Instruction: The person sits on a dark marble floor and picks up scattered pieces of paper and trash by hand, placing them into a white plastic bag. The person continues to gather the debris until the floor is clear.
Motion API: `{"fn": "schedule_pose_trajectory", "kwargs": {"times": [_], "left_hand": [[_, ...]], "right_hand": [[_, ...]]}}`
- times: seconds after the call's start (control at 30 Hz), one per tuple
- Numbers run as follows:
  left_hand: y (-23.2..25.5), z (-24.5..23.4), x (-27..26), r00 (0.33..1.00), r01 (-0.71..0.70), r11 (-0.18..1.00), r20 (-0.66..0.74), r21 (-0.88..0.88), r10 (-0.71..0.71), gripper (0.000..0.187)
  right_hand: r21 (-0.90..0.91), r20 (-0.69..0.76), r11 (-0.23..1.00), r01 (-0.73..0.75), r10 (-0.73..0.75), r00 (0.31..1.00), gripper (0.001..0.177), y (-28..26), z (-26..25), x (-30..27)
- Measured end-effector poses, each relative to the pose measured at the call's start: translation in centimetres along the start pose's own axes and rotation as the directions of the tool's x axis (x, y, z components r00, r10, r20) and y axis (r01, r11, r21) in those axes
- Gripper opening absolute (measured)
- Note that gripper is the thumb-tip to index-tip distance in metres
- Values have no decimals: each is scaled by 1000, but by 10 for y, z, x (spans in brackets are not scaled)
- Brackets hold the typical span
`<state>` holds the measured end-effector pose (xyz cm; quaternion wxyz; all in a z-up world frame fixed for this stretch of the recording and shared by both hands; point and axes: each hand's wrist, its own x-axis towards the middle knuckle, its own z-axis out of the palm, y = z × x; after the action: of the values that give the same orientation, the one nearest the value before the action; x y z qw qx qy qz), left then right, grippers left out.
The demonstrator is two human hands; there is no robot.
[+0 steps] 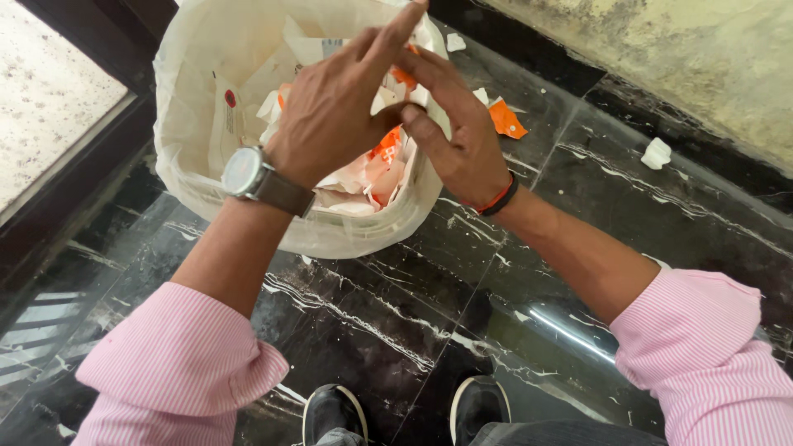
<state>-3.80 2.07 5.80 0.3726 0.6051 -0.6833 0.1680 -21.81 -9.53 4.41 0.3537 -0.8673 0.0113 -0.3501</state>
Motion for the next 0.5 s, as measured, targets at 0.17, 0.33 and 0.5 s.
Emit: {"fn": "schedule_pose_trajectory", "kwargs": {"times": [0.17, 0.33, 0.5], "left_hand": [[-4, 1, -1, 999, -40, 999, -20, -5, 40, 73], [-5, 3, -1, 997, -64, 998, -51, -1, 64, 62], [-1, 3, 0, 996, -24, 999, -86, 36, 27, 38]], "right_hand": [[138, 71, 990, -5, -4, 997, 49, -14, -1, 3], [128, 110, 991, -33, 19, 994, 54, -14, -3, 6], [172, 123, 983, -64, 43, 992, 52, -11, -6, 5]]}}
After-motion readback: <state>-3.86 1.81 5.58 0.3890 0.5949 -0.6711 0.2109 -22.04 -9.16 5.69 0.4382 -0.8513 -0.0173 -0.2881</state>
